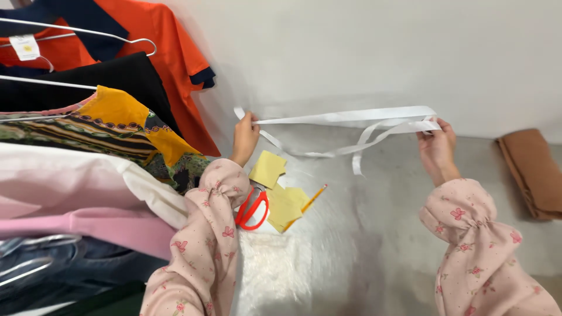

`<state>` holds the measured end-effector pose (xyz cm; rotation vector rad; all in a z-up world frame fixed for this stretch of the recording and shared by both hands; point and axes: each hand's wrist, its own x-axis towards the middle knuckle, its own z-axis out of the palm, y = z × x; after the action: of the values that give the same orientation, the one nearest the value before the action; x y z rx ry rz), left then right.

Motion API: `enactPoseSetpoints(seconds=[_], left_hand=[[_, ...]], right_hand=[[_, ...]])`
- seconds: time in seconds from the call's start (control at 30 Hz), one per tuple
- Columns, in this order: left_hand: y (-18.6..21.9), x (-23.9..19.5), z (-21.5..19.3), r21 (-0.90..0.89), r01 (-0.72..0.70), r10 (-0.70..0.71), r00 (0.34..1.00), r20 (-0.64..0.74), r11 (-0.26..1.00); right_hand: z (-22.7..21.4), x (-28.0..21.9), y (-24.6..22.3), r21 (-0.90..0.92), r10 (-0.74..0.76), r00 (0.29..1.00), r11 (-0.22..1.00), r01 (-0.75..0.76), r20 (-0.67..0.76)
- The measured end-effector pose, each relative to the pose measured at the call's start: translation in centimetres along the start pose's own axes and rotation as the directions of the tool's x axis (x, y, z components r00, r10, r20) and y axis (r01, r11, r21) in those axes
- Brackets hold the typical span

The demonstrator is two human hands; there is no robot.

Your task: The person wraps a folded brown garment in a clear plastic bag, places it into a cardboard box, and closes the box. They then secure the box by wrapping a white ribbon around it and tying a bow on top.

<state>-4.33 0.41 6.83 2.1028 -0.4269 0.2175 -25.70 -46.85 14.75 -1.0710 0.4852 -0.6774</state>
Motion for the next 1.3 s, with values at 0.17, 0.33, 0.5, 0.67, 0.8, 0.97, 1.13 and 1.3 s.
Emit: enactPoseSetpoints(seconds=[0.17, 0.33, 0.5, 0.67, 0.8, 0.97, 1.13, 1.3], left_hand=[[3.0, -3.2, 4.4, -0.358, 0.243, -0.211, 0.969, 0.127, 0.902], [10.9, -9.7, 6.0, -0.358, 0.486, -0.338, 0.851, 0.402, 0.797], [19.3, -15.3, 4.8, -0.395, 0.612, -0.357, 0.755, 0.550, 0.685], [11.3, -13.4, 12.2, -0.504, 0.617, -0.349, 0.774, 0.528, 0.604], [14.8, -12.3, 8.7, -0.665, 0.622, -0.370, 0.782, 0.502, 0.413], [19.9, -12.6, 7.1, -0.615, 0.554, -0.251, 0.822, 0.512, 0.560], [16.0, -10.8, 18.6, -0.361, 0.180, 0.001, 0.894, 0.449, 0.915], [13.9, -14.8, 29.0, 0.372, -0.583, 0.268, 0.732, 0.626, 0.722]], right_hand=[[-7.4, 1.4, -2.0, 0.115, -0.017, 0.996, 0.993, 0.026, -0.085], [-9.7, -1.7, -5.9, 0.183, 0.044, 0.993, 0.983, -0.023, -0.108], [-9.3, -7.6, -10.6, 0.228, 0.026, 0.975, 0.973, 0.025, -0.219], [-15.7, -6.8, -10.2, -0.113, 0.052, 0.995, 0.992, -0.061, -0.081], [-12.8, -13.4, -13.0, -0.688, 0.087, 0.994, 0.726, -0.022, 0.060], [-17.7, -11.3, -9.5, -0.817, 0.019, 0.996, 0.574, 0.063, 0.089], [-18.7, -13.6, -8.2, -0.901, 0.285, 0.949, 0.434, -0.003, 0.134], [-22.9, -13.2, -3.5, -0.997, 0.531, 0.847, 0.072, -0.036, 0.008]])
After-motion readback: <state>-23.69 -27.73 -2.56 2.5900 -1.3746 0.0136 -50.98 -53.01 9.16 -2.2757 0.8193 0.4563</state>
